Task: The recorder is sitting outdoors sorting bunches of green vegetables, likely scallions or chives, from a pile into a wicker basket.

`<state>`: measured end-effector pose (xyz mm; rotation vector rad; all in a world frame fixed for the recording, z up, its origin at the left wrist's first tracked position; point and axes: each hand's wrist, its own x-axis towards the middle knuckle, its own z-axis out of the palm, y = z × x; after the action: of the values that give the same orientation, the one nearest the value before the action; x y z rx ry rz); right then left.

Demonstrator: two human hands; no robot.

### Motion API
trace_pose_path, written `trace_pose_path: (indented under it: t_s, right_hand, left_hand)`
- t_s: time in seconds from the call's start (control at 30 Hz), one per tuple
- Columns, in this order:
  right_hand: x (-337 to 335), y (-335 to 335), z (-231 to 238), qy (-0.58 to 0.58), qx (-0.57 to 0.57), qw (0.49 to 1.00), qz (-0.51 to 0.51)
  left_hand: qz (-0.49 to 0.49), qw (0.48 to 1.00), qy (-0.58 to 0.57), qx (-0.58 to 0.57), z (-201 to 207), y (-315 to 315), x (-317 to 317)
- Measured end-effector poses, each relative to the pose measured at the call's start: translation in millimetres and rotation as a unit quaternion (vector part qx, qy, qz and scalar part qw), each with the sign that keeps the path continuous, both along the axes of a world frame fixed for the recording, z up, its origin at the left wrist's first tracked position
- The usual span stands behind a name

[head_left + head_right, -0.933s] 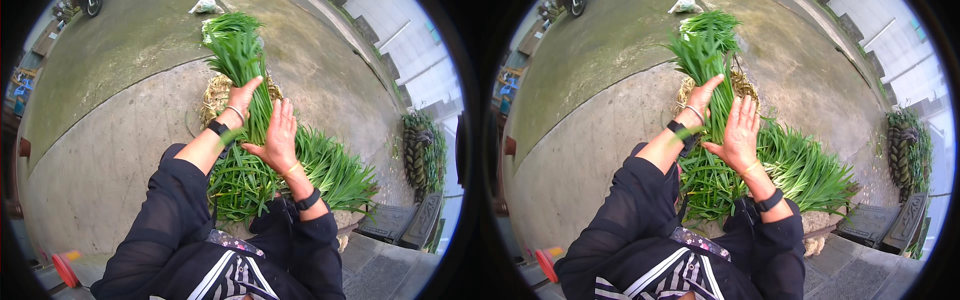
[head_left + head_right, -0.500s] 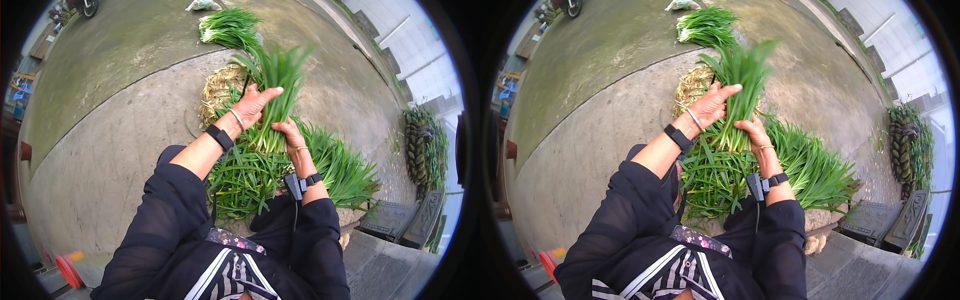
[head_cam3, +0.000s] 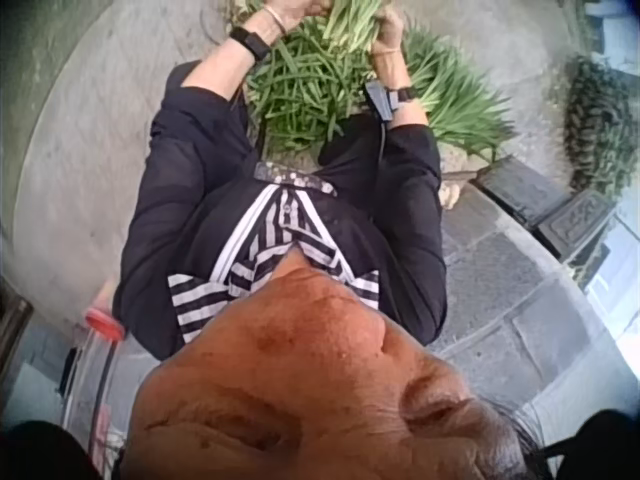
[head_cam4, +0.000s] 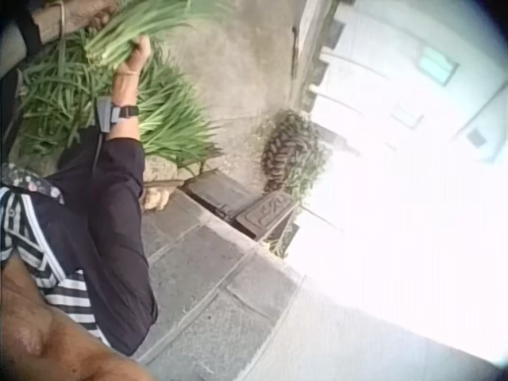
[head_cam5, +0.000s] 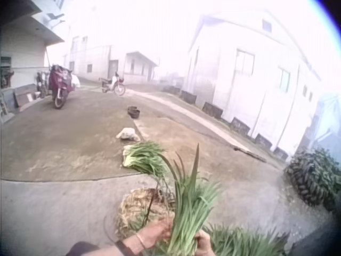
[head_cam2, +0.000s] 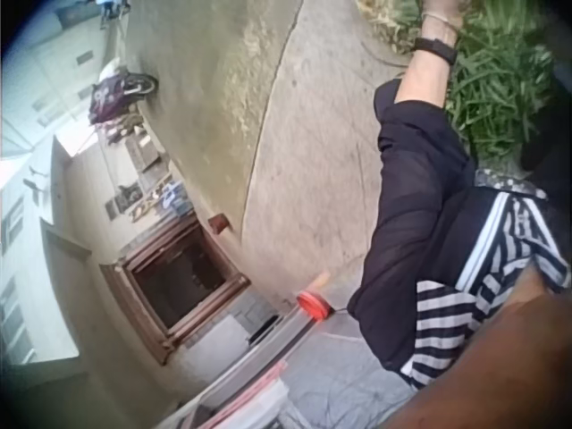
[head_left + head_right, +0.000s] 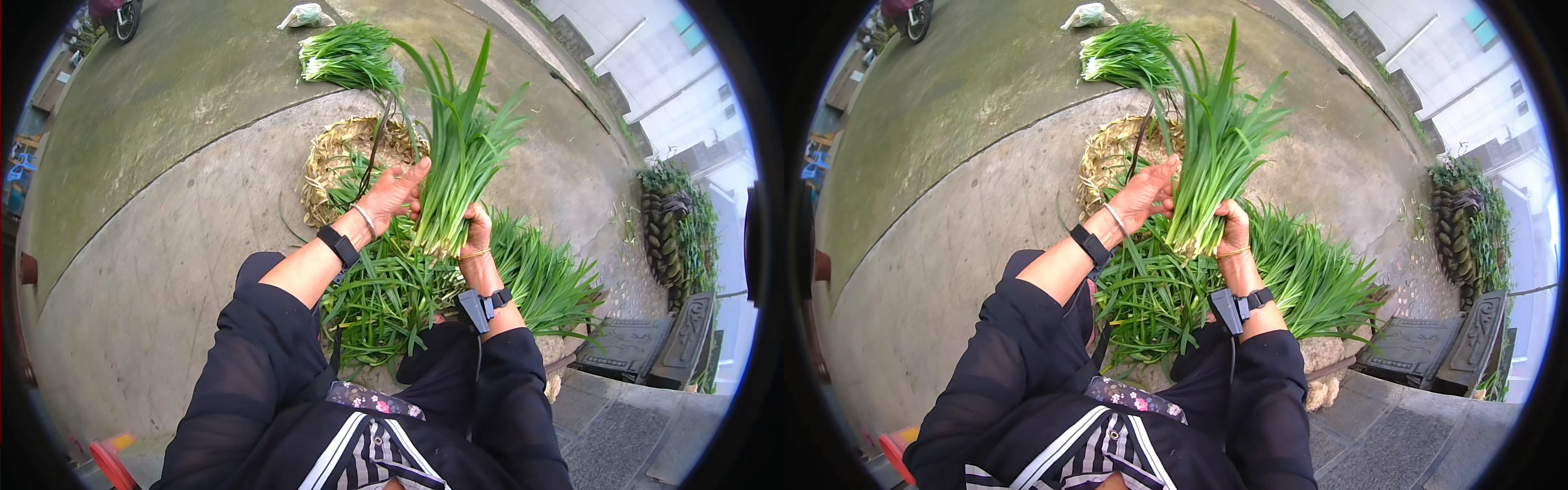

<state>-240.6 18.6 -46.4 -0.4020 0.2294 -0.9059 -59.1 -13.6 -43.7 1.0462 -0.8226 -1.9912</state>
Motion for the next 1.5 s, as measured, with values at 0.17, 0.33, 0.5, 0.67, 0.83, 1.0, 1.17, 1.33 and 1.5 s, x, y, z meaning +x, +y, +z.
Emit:
trace_pose_path:
  t_s: [0.17, 0.33, 0.5, 0.67, 0.83, 1.0, 1.17, 1.33, 1.5]
  right_hand:
    - [-11, 2, -6, 0.128, 0.052, 0.986, -0.092]
    - [-11, -3, 25, 0.303, -0.022, 0.948, -0.095]
    - [-25, 2, 30, 0.276, -0.045, 0.959, -0.05]
    - [-11, 5, 30, 0.346, -0.033, 0.935, -0.071]
    - [-29, 4, 26, 0.285, -0.037, 0.956, -0.063]
    - [-33, 13, 37, 0.196, -0.03, 0.978, -0.07]
    - [-35, 22, 34, 0.206, -0.052, 0.968, -0.135]
    - [-40, 28, 26, 0.148, -0.013, 0.979, -0.137]
    - [-30, 26, 23, 0.121, -0.012, 0.987, -0.102]
  left_hand:
    - [-0.098, 0.991, 0.078, -0.056, 29, 15, -11]
    - [0.009, 0.985, 0.169, -0.037, 17, 5, -9]
    - [0.021, 0.995, 0.071, -0.07, 15, 5, -12]
    - [-0.009, 0.993, 0.014, -0.113, 14, 7, -12]
    - [-0.101, 0.982, 0.161, -0.021, 20, -8, 11]
    - [-0.087, 0.974, 0.206, -0.027, 25, -6, 12]
    - [-0.083, 0.971, 0.225, -0.016, 25, -2, 12]
    - [-0.095, 0.96, 0.261, -0.021, 31, 0, 8]
    - [-0.114, 0.961, 0.246, -0.051, 20, -1, 17]
